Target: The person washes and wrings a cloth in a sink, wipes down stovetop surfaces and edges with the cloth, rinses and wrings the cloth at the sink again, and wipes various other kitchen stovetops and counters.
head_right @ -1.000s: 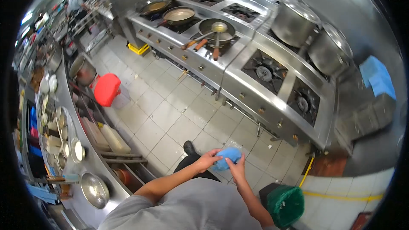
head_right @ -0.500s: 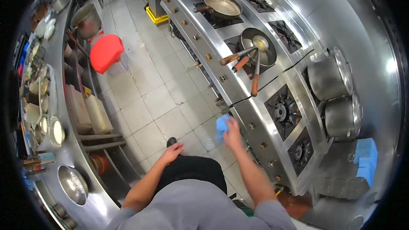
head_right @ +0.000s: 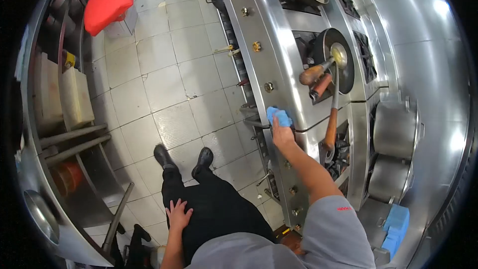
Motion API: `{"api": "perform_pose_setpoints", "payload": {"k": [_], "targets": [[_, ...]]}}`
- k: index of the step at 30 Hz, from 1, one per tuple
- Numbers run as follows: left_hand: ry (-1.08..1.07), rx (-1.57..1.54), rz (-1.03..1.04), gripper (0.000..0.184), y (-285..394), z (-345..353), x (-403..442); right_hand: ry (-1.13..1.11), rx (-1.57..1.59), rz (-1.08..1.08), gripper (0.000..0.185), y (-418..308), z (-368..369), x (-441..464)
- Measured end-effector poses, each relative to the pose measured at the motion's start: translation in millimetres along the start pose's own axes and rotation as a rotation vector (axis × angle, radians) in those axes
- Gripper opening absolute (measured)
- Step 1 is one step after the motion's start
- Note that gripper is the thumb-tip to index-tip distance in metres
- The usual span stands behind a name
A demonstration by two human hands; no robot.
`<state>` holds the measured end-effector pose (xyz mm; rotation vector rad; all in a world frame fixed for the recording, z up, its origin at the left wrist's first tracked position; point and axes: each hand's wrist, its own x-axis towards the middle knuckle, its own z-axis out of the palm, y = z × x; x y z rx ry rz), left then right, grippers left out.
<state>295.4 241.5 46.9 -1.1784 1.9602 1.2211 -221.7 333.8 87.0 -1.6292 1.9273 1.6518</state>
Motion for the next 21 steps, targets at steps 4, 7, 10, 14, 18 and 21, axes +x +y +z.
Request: {"api": "perform_pose_setpoints", "payload": {"k": [4, 7, 10, 14, 18, 21], "targets": [[0.109, -0.081, -0.072, 0.049, -6, 29, -12, -0.071, 0.486, 0.014, 0.056, -27, 24, 62], [0.154, -0.085, -0.127, 0.048, -5, 35, -14, -0.150, 0.645, 0.034, 0.052, -33, 17, 84], [0.193, -0.080, -0.114, 0.047, -2, 42, -12, 0.206, 0.525, -0.034, 0.047, -38, 48, 90], [0.190, -0.105, -0.110, 0.046, 0, 42, -11, 0.042, 0.520, -0.019, 0.039, -18, 41, 26], [0.154, -0.137, -0.113, 0.046, 0, 44, -5, 0.163, 0.332, -0.081, 0.040, 38, 6, -10], [0.142, -0.138, -0.107, 0.046, 3, 43, -1, 0.245, 0.198, 0.012, 0.041, 71, -41, -1]]}}
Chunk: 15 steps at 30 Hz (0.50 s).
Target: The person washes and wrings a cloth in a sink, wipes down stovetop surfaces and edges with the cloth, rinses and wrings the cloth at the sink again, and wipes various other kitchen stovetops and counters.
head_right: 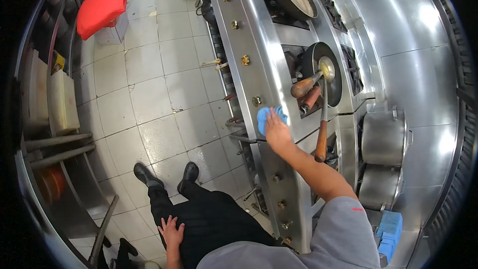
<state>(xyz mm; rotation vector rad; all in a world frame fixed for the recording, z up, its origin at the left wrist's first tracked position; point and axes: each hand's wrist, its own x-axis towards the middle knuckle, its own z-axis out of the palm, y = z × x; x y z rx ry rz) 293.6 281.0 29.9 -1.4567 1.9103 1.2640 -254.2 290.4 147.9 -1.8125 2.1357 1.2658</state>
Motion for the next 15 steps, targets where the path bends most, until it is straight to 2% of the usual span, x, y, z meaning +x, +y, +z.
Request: {"api": "perform_pose_setpoints", "payload": {"k": [5, 7, 9, 11, 15], "targets": [[0.006, -0.002, 0.023, 0.047, 0, -4, 4, -0.016, -0.070, 0.060, 0.043, -7, -4, 30], [-0.018, -0.007, 0.003, 0.048, 2, -11, 7, -0.156, -0.193, -0.086, 0.046, -21, 16, 25], [-0.020, -0.026, 0.004, 0.048, -1, -15, 10, -0.125, -0.158, -0.075, 0.046, -31, 47, 20], [-0.024, -0.039, 0.006, 0.048, -6, -21, 12, -0.201, -0.044, -0.056, 0.047, -35, 45, 19], [-0.021, -0.031, 0.016, 0.047, -5, -33, 13, -0.181, -0.184, -0.002, 0.045, -39, 48, 26]]}}
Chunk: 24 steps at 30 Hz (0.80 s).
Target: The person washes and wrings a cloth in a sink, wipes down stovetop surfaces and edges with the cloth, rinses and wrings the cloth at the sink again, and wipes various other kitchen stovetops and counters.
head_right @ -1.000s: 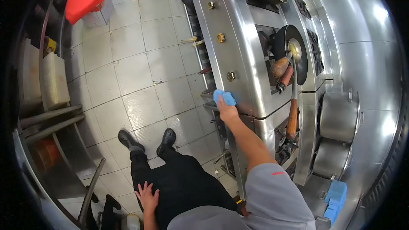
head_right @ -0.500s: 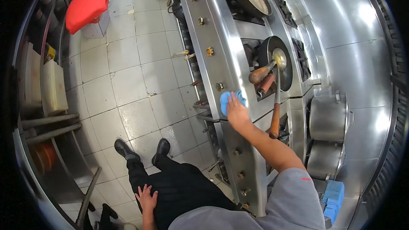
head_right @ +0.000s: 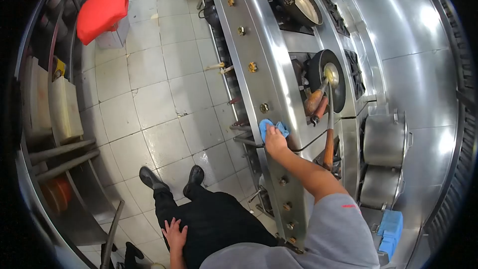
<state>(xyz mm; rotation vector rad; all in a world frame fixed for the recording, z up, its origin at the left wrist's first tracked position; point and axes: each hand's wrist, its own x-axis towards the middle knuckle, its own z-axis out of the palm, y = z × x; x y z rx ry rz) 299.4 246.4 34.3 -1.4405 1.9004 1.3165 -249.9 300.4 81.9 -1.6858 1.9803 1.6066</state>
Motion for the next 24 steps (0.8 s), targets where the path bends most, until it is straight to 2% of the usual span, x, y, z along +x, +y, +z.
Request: {"api": "perform_pose_setpoints", "payload": {"k": [4, 6, 8, 10, 13, 15, 17, 20, 22, 24], "targets": [[0.028, 0.032, -0.010, 0.046, -8, -19, 8, -0.076, -0.029, 0.003, 0.044, -42, 18, 65], [0.022, 0.032, -0.029, 0.046, -9, -23, 9, -0.044, 0.003, 0.169, 0.042, -53, 16, 100], [0.008, 0.038, -0.028, 0.046, -13, -25, 9, -0.064, 0.065, 0.266, 0.044, -46, 4, 142], [0.002, 0.053, -0.035, 0.046, -15, -23, 10, -0.178, 0.068, 0.282, 0.043, -16, -48, 166], [-0.011, 0.057, -0.038, 0.046, -15, -25, 10, -0.079, 0.167, 0.404, 0.047, -19, -32, 175], [-0.013, 0.043, -0.028, 0.046, -20, -23, 10, -0.193, 0.553, 0.521, 0.063, -31, -17, 145], [-0.012, 0.024, -0.016, 0.046, -22, -24, 10, -0.047, 0.557, 0.504, 0.068, -51, 29, 103], [-0.009, -0.008, -0.004, 0.047, -21, -30, 11, -0.073, 0.597, 0.471, 0.064, -49, 42, 47], [-0.012, 0.005, -0.011, 0.047, -20, -32, 14, -0.117, 0.428, 0.321, 0.064, -40, 47, 29], [-0.012, 0.004, 0.013, 0.047, -22, -37, 17, -0.081, 0.359, 0.318, 0.060, -22, 30, 18]]}}
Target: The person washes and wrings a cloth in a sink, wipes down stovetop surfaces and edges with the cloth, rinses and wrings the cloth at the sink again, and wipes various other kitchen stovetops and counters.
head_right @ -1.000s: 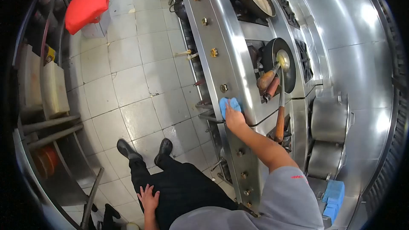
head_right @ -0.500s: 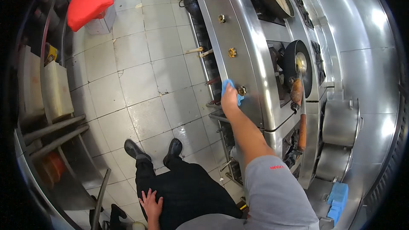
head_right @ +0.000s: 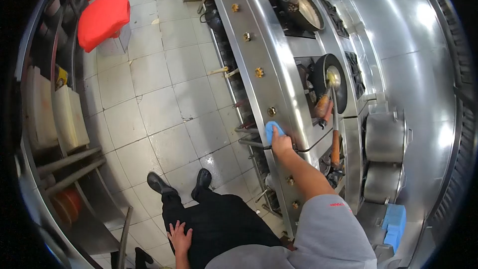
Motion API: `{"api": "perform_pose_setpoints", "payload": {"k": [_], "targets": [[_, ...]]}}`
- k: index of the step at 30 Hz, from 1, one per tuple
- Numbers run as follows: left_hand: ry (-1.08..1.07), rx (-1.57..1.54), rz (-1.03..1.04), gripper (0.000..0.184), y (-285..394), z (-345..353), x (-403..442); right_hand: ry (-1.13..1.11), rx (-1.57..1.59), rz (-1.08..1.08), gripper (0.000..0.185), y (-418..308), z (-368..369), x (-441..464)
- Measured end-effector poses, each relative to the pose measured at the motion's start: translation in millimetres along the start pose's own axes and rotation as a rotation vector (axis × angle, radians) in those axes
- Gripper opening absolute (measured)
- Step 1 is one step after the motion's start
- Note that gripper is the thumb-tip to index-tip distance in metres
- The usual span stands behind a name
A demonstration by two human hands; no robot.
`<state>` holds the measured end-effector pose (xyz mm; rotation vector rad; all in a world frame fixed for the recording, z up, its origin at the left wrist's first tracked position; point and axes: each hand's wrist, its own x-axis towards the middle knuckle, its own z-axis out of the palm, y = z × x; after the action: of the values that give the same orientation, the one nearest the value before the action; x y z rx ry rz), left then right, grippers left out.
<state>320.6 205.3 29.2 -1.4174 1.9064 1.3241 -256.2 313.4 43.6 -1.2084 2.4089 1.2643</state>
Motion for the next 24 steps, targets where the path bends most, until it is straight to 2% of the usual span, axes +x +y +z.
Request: {"api": "perform_pose_setpoints", "payload": {"k": [3, 6, 8, 10, 12, 13, 15, 16, 18, 19, 20, 22, 24], "targets": [[-0.022, 0.019, 0.034, 0.047, -5, -13, 6, 0.069, -0.101, -0.021, 0.051, 24, -48, -14], [-0.059, 0.058, 0.055, 0.048, -13, -31, 15, 0.128, 0.011, 0.037, 0.044, 40, -87, -51], [-0.098, 0.037, 0.062, 0.048, -23, -46, 23, 0.113, 0.049, 0.065, 0.037, 38, -88, -85], [-0.107, 0.050, 0.082, 0.049, -37, -60, 32, -0.047, 0.191, 0.131, 0.033, 31, -60, -118], [-0.155, 0.007, 0.099, 0.049, -56, -68, 40, -0.348, 0.232, 0.146, 0.031, 23, -42, -141], [-0.155, -0.014, 0.138, 0.049, -64, -71, 45, -0.359, 0.249, 0.158, 0.031, 19, -33, -151], [-0.187, 0.007, 0.147, 0.050, -71, -80, 53, -0.724, 0.893, 0.576, 0.027, 13, -29, -164], [-0.210, 0.003, 0.147, 0.051, -71, -84, 59, -0.721, 0.909, 0.586, 0.027, 5, -28, -170], [-0.228, 0.046, 0.159, 0.052, -76, -88, 71, -0.205, 1.853, 1.090, 0.026, -21, -38, -186], [-0.256, 0.040, 0.171, 0.052, -79, -90, 77, -0.062, 1.974, 1.156, 0.024, -27, -37, -184], [-0.280, 0.033, 0.180, 0.053, -81, -94, 84, -0.055, 1.990, 1.159, 0.024, -27, -38, -175], [-0.276, 0.034, 0.180, 0.054, -84, -102, 97, 0.246, 2.276, 1.408, 0.025, -24, -44, -142], [-0.352, -0.020, 0.180, 0.054, -88, -111, 118, 0.430, 2.345, 1.441, 0.026, -22, -32, -90]]}}
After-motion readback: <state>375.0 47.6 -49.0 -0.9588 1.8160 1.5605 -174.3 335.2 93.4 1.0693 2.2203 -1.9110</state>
